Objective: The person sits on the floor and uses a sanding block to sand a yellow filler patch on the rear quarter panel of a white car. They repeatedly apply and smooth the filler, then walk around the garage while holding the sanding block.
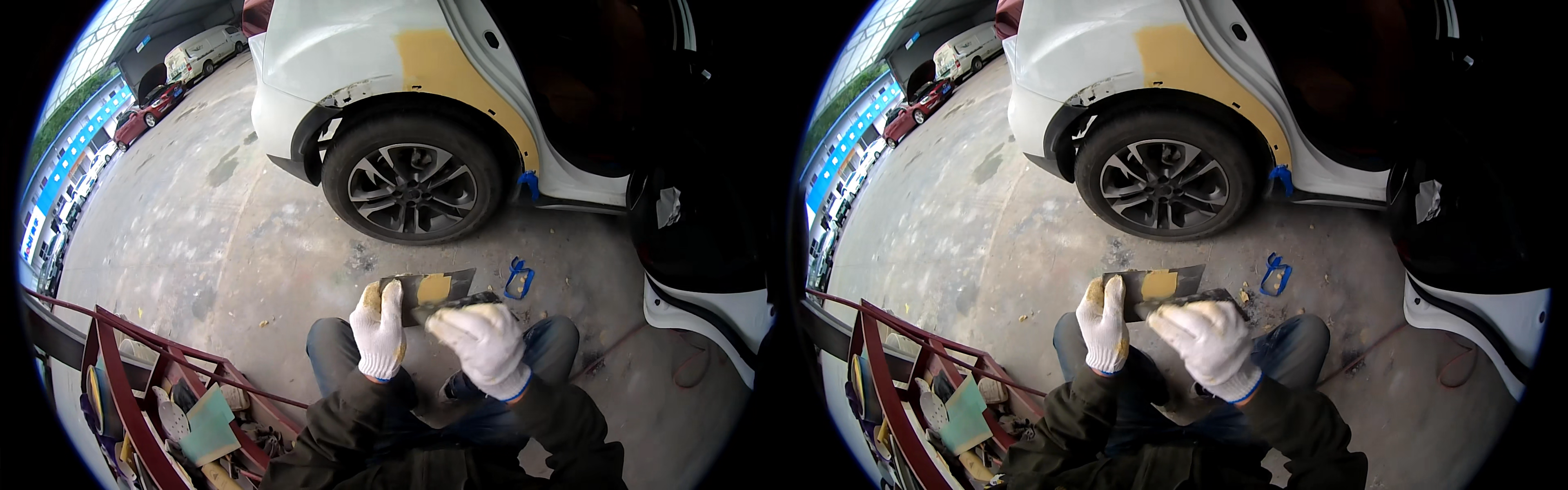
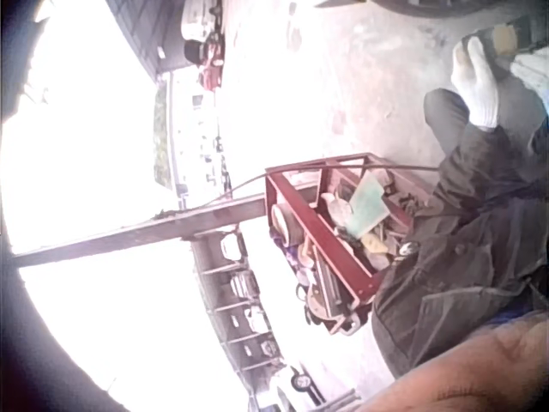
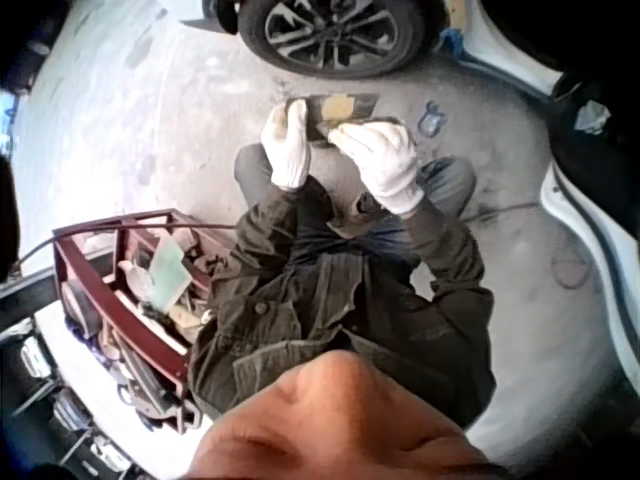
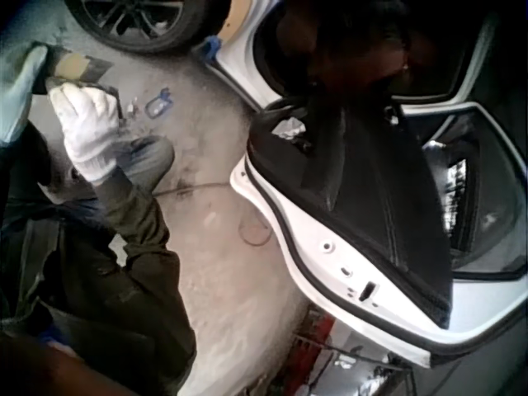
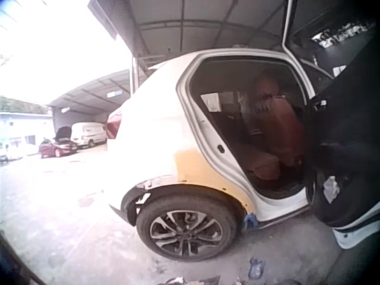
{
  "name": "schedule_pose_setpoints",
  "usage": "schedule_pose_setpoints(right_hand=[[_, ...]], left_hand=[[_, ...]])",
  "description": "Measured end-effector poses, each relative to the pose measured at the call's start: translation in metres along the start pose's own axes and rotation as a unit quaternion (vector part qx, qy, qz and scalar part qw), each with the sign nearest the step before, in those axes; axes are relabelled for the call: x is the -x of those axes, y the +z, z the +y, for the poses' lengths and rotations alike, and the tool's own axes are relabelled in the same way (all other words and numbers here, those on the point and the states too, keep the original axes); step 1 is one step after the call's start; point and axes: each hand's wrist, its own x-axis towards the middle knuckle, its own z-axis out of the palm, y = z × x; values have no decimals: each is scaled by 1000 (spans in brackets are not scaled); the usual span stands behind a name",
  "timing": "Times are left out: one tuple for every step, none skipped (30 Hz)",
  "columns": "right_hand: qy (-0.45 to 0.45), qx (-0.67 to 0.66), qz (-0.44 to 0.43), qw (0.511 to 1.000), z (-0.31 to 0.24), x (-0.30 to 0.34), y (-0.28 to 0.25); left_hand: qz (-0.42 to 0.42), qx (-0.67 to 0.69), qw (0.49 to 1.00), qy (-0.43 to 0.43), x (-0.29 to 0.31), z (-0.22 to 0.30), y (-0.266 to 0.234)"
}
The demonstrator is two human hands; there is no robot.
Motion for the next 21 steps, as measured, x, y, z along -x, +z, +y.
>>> schedule_pose_setpoints(right_hand=[[35, 7, 30, 999, -1, -1, 0], [101, 3, -2, 995, -1, -1, 0], [39, 13, 3, 999, -1, 0, 0], [10, 17, 7, 1000, 0, 1, 0], [-49, 32, -9, 998, 0, 3, 1], [-62, -17, -31, 997, 1, 4, 2], [-7, -19, -13, 1000, 2, 5, 4], [20, -19, -1, 1000, 3, 7, 5], [76, -30, 14, 997, 3, 7, 8], [106, -19, -19, 994, 3, 8, 9], [29, 9, 5, 1000, 3, 7, 12], [-1, 1, 10, 1000, 4, 7, 10], [-48, -1, -3, 999, 5, 6, 10], [-49, -19, -5, 999, 7, 5, 6], [-47, 17, 45, 998, 9, 3, 4], [25, -6, 48, 998, 15, 1, -2], [84, -36, 75, 993, 20, -1, -7], [153, -131, 23, 979, 29, -2, -14], [208, -248, 8, 946, 34, -2, -19], [244, -373, -21, 895, 38, -1, -23], [317, -477, -54, 818, 42, -1, -25]], left_hand=[[-5, -4, 1000, 3, -1, -1, 1], [-11, -46, 999, 23, -1, -2, 1], [-9, -23, 1000, 19, -2, -3, 2], [-3, -9, 1000, 13, -1, -4, 1], [-5, 1, 1000, 15, -1, -5, 2], [8, 3, 1000, -2, 0, -5, 2], [-2, -1, 1000, 2, 0, -6, 3], [-5, -10, 1000, 13, 0, -6, 3], [1, -29, 999, 27, -1, -7, 4], [-6, -27, 999, 42, -1, -7, 5], [-1, -22, 999, 33, -2, -8, 5], [5, -16, 1000, 27, -4, -9, 5], [12, -8, 1000, 23, -6, -9, 5], [9, -47, 999, 15, -8, -9, 3], [-1, -61, 998, 29, -10, -9, 3], [-13, -75, 996, 40, -11, -9, 1], [-23, -98, 993, 59, -12, -9, 0], [-65, -106, 991, 58, -12, -9, -3], [-104, -117, 987, 46, -12, -8, -4], [-140, -131, 980, 48, -11, -8, -6], [-175, -149, 972, 53, -11, -8, -7]])
